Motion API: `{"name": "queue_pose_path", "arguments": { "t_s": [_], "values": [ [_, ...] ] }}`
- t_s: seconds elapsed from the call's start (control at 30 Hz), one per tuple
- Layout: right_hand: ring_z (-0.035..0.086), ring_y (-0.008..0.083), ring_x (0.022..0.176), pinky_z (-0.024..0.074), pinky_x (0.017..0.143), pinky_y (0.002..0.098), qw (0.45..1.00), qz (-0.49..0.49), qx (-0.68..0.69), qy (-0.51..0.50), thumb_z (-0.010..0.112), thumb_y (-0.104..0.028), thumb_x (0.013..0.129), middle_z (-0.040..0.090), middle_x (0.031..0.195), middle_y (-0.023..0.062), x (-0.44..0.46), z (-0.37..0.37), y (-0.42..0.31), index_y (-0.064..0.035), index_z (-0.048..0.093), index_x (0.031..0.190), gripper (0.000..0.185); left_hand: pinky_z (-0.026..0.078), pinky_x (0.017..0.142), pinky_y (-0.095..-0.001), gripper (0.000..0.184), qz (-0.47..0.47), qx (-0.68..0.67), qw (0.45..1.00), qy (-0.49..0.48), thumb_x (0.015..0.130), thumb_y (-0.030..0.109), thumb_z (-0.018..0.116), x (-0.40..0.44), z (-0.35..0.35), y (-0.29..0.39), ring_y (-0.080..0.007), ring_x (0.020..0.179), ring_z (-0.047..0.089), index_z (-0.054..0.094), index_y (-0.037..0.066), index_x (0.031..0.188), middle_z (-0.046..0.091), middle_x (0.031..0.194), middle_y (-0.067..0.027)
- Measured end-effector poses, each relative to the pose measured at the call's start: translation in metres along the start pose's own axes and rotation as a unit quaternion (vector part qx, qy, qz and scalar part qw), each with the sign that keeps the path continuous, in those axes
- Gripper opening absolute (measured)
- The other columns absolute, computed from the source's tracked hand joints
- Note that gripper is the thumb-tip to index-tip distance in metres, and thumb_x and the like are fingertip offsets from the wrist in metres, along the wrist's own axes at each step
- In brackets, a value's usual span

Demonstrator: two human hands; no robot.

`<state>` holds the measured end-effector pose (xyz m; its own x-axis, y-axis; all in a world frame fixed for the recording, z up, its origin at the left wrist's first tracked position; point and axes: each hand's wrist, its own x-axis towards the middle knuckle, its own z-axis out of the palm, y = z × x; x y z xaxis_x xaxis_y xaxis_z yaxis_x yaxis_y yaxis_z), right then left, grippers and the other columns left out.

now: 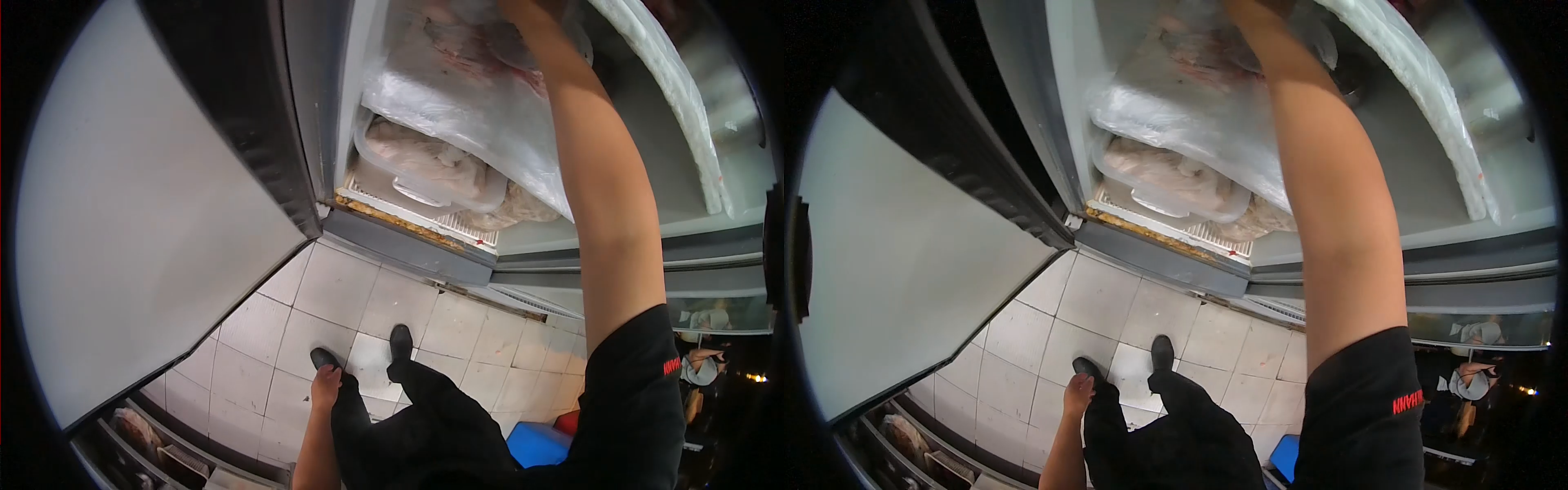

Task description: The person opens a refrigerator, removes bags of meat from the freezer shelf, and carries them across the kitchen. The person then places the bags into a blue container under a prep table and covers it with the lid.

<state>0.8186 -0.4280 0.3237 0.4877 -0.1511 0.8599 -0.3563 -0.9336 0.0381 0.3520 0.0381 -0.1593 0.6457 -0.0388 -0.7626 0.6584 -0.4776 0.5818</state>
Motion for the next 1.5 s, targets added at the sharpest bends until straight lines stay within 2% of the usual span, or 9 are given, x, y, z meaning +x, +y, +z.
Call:
{"name": "queue_pose_path", "arguments": {
  "t_s": [0.13, 0.2, 0.33, 0.5, 0.57, 0.8, 1.07, 1.43, 1.5],
  "values": [
    [0.037, 0.0288, 0.126, 0.032, 0.101, 0.0429, 0.991, -0.091, -0.085, 0.042, 0.052, -0.025, 0.085, 0.043, 0.134, 0.018, -0.027, -0.014, 0.039, -0.0034, 0.046, 0.127, 0.047, 0.049, 0.064, -0.0289, 0.045, 0.002, -0.033, 0.999, 0.001, 0.082, 0.032, 0.062, -0.01, -0.012, 0.005, -0.019, 0.065, 0.065, 0.054, -0.002, 0.111, 0.064, 0.085, -0.0133],
    [0.062, 0.0249, 0.091, 0.0497, 0.076, 0.0351, 0.989, -0.148, -0.021, 0.009, 0.06, -0.016, 0.079, 0.061, 0.105, 0.0156, -0.05, -0.044, 0.05, -0.0053, 0.056, 0.109, 0.032, 0.049, 0.063, -0.0288, 0.045, 0.008, -0.04, 0.999, 0.008, 0.082, 0.032, 0.062, -0.015, -0.02, 0.007, -0.0186, 0.064, 0.065, 0.054, -0.002, 0.11, 0.064, 0.085, -0.0132],
    [0.058, 0.032, 0.091, 0.0464, 0.08, 0.0373, 0.984, 0.001, 0.177, -0.001, 0.059, -0.005, 0.069, 0.062, 0.096, 0.0131, -0.101, -0.082, 0.072, -0.0096, 0.063, 0.098, 0.029, 0.049, 0.061, -0.0286, 0.043, 0.005, -0.031, 0.999, 0.016, 0.083, 0.032, 0.062, -0.025, -0.035, 0.006, -0.0181, 0.064, 0.065, 0.055, -0.001, 0.111, 0.064, 0.084, -0.0125],
    [0.06, 0.0273, 0.089, 0.0452, 0.08, 0.0334, 0.977, 0.005, 0.207, -0.053, 0.057, -0.004, 0.073, 0.062, 0.095, 0.0113, -0.159, -0.119, 0.099, -0.0061, 0.062, 0.094, 0.021, 0.049, 0.06, -0.029, 0.042, 0.003, -0.027, 0.999, 0.017, 0.084, 0.032, 0.062, -0.034, -0.046, 0.014, -0.0181, 0.065, 0.065, 0.055, 0.0, 0.11, 0.064, 0.085, -0.0128],
    [0.059, 0.0226, 0.091, 0.044, 0.081, 0.0315, 0.91, 0.267, 0.294, -0.123, 0.053, -0.004, 0.077, 0.062, 0.095, 0.0118, -0.161, -0.127, 0.11, -0.002, 0.061, 0.092, 0.017, 0.05, 0.061, -0.0289, 0.043, 0.019, -0.001, 1.0, 0.016, 0.084, 0.032, 0.063, -0.034, -0.05, 0.016, -0.018, 0.066, 0.065, 0.054, 0.0, 0.11, 0.064, 0.087, -0.0132],
    [0.056, 0.0224, 0.097, 0.0407, 0.086, 0.0317, 0.925, 0.232, 0.284, -0.096, 0.046, -0.01, 0.082, 0.06, 0.1, 0.0144, -0.167, -0.114, 0.13, -0.0008, 0.06, 0.097, 0.023, 0.05, 0.063, -0.0283, 0.043, 0.024, -0.023, 0.999, -0.002, 0.084, 0.031, 0.061, -0.026, -0.03, 0.03, -0.0185, 0.067, 0.065, 0.054, -0.002, 0.11, 0.065, 0.092, -0.0149],
    [0.054, 0.0432, 0.099, 0.0428, 0.084, 0.0458, 0.954, 0.16, 0.105, -0.229, 0.046, -0.021, 0.084, 0.059, 0.104, 0.0259, -0.16, -0.11, 0.138, -0.0023, 0.057, 0.106, 0.031, 0.047, 0.052, -0.0256, 0.037, 0.083, -0.052, 0.994, -0.057, 0.085, 0.027, 0.06, -0.023, 0.01, 0.086, -0.0138, 0.069, 0.063, 0.054, 0.003, 0.112, 0.062, 0.083, -0.0069],
    [0.054, 0.0359, 0.099, 0.0417, 0.086, 0.0403, 0.992, 0.086, 0.012, -0.089, 0.049, -0.007, 0.084, 0.059, 0.103, 0.0192, -0.171, -0.123, 0.184, -0.0007, 0.06, 0.101, 0.021, 0.047, 0.068, -0.0277, 0.04, 0.184, -0.073, 0.978, -0.067, 0.086, 0.027, 0.059, -0.039, 0.027, 0.237, -0.0164, 0.075, 0.061, 0.053, 0.002, 0.116, 0.063, 0.088, -0.009],
    [0.055, 0.0353, 0.097, 0.0425, 0.085, 0.0394, 0.979, 0.159, 0.11, -0.063, 0.05, -0.007, 0.083, 0.06, 0.103, 0.0179, -0.169, -0.13, 0.187, -0.0007, 0.06, 0.1, 0.02, 0.047, 0.069, -0.0279, 0.04, 0.183, -0.085, 0.977, -0.076, 0.086, 0.027, 0.059, -0.038, 0.024, 0.242, -0.0164, 0.076, 0.061, 0.052, 0.003, 0.117, 0.063, 0.088, -0.0089]
  ]
}}
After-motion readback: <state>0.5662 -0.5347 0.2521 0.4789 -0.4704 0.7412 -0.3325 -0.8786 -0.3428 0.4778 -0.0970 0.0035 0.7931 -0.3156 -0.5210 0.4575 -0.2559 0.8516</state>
